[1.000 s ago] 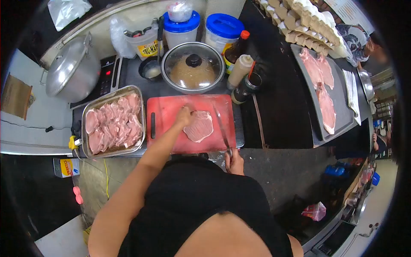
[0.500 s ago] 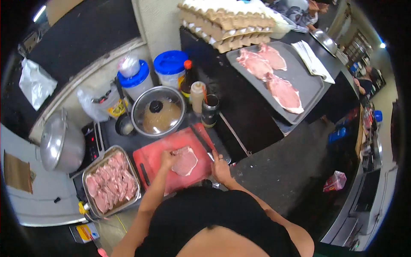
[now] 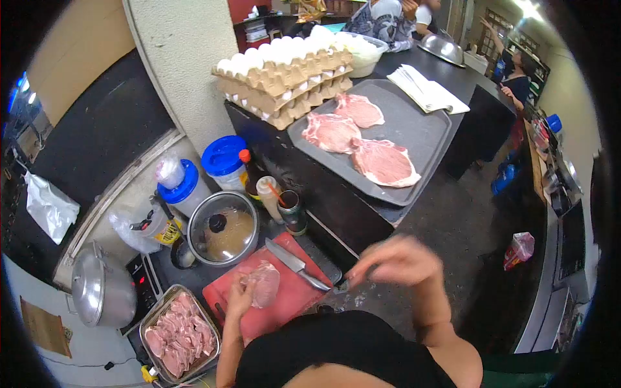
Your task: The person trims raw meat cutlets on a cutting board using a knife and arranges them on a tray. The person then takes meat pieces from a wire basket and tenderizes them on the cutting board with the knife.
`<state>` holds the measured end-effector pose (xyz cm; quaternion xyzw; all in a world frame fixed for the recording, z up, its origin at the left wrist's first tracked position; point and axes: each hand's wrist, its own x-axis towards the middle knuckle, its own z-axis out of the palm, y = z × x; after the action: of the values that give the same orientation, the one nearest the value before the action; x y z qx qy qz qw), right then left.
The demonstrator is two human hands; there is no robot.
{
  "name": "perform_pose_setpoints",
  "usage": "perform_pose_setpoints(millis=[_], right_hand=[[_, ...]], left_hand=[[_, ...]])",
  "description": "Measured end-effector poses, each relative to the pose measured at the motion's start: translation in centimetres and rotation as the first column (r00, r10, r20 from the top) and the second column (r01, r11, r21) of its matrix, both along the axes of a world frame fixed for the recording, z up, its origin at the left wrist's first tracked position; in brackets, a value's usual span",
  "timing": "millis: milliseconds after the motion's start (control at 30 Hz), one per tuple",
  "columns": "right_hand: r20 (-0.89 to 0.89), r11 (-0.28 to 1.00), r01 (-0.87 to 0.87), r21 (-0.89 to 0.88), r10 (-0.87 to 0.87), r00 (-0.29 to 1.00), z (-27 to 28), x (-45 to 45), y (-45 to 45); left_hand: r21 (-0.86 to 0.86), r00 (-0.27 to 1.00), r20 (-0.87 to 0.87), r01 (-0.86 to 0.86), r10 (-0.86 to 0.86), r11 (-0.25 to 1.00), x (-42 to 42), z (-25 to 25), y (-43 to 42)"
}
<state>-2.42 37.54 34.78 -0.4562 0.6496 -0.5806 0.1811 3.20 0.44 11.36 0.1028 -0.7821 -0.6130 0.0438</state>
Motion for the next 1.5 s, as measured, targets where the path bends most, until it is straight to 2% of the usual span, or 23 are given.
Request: perform_pose_setpoints(millis=[67,100,133,167,200,233,367,467,533,600,633,700,800,933,1033,1133,1167,1233,1267,1367,1433,1467,1500], right_hand=[[-0.014,0.837,0.438,-0.329,-0.468,0.883,1.9,-1.3,4.0],[-0.138,0.664,0.677,-0.317,-0.739,0.659,2.4,-3.0,5.7],[-0.161,0.557,0.765,-0.323,-0.829,0.535,2.6,-4.9,7.4],[-0.181,0.438,0.835,-0.332,-0.899,0.400,2.4,-7.0,9.3],[-0.171,0.353,0.867,-0.353,-0.935,0.311,1.9,-9.4,11.7],[-0.155,0.265,0.890,-0.372,-0.963,0.222,1.1,-11.9,14.4],[-0.524,-0.114,0.927,-0.357,-0.797,-0.300,-0.5,-20.9,23.6],[-0.701,-0.212,0.940,-0.266,-0.627,-0.340,-0.1,-25.8,27.2],[-0.776,-0.253,0.957,-0.142,-0.572,-0.266,-0.1,-28.0,27.9],[-0.854,-0.338,0.941,0.028,-0.498,-0.153,0.3,-29.8,28.1],[-0.841,-0.325,0.917,0.231,-0.541,0.020,0.6,-31.3,29.0],[-0.876,-0.317,0.926,0.206,-0.482,0.030,-1.2,-35.1,31.2],[-0.972,-0.331,0.928,-0.172,-0.095,-0.215,0.6,-33.1,28.6],[-0.969,-0.328,0.913,-0.241,0.128,-0.209,0.5,-35.7,29.5],[-0.948,-0.504,0.861,0.070,-0.303,-0.100,2.5,-35.7,29.9],[-0.594,-0.437,0.866,0.241,-0.773,-0.225,0.1,-40.2,36.1],[-0.479,-0.390,0.870,0.302,-0.851,-0.215,-1.2,-41.3,38.0],[-0.557,-0.667,0.700,0.254,-0.693,-0.458,0.1,-36.5,33.4],[-0.554,-0.709,0.665,0.233,-0.659,-0.509,-0.3,-35.8,32.7],[-0.347,-0.544,0.722,0.428,-0.836,-0.424,-2.9,-39.4,38.2],[0.144,-0.292,0.901,0.322,-0.925,-0.351,-3.4,-39.6,38.8],[0.256,-0.198,0.931,0.308,-0.925,-0.281,-3.7,-39.8,39.5],[0.297,-0.212,0.920,0.329,-0.902,-0.314,-4.1,-40.7,40.2]], left_hand=[[-0.058,0.994,-0.107,0.027,-0.033,0.998,-0.4,2.6,-0.1],[-0.086,0.985,-0.164,0.034,-0.048,0.996,-0.8,4.1,-0.1],[-0.067,0.993,-0.111,0.042,-0.049,0.997,-0.9,5.9,-0.1],[-0.048,0.997,-0.058,0.047,-0.050,0.998,-1.1,7.9,0.1],[-0.129,0.979,-0.186,0.056,-0.080,0.990,-1.5,9.8,0.7],[-0.037,0.995,-0.087,0.048,-0.051,0.998,-1.6,11.5,0.8],[-0.114,0.983,-0.159,0.070,-0.087,0.991,-2.7,16.9,2.5],[-0.177,0.983,-0.173,0.024,-0.055,0.984,-3.6,17.8,3.3],[-0.189,0.978,-0.205,0.009,-0.048,0.982,-3.8,18.5,4.3],[-0.185,0.980,-0.196,-0.003,-0.034,0.983,-3.6,19.4,5.5],[-0.182,0.981,-0.191,-0.011,-0.024,0.983,-3.6,19.6,6.1],[-0.223,0.972,-0.233,-0.017,-0.036,0.975,-3.6,19.6,6.5],[-0.200,0.976,-0.217,-0.036,-0.009,0.979,-3.2,19.3,6.7],[-0.211,0.980,-0.191,-0.099,0.059,0.972,-2.8,19.6,7.4],[-0.198,0.977,-0.198,-0.121,0.081,0.973,-2.6,19.1,7.1],[-0.166,0.978,-0.175,-0.145,0.115,0.975,-2.5,18.3,6.9],[-0.181,0.980,-0.154,-0.154,0.127,0.971,-2.4,18.5,6.9],[-0.193,0.981,-0.139,-0.163,0.137,0.968,-2.3,18.5,7.1],[-0.189,0.980,-0.146,-0.163,0.136,0.968,-2.5,18.5,7.2],[-0.154,0.984,-0.120,-0.150,0.132,0.977,-2.7,19.1,7.7],[-0.176,0.988,-0.105,-0.135,0.117,0.975,-3.1,19.8,7.6],[-0.207,0.988,-0.112,-0.128,0.107,0.970,-3.4,19.9,7.6],[-0.234,0.988,-0.124,-0.123,0.096,0.965,-3.8,19.9,7.6]])
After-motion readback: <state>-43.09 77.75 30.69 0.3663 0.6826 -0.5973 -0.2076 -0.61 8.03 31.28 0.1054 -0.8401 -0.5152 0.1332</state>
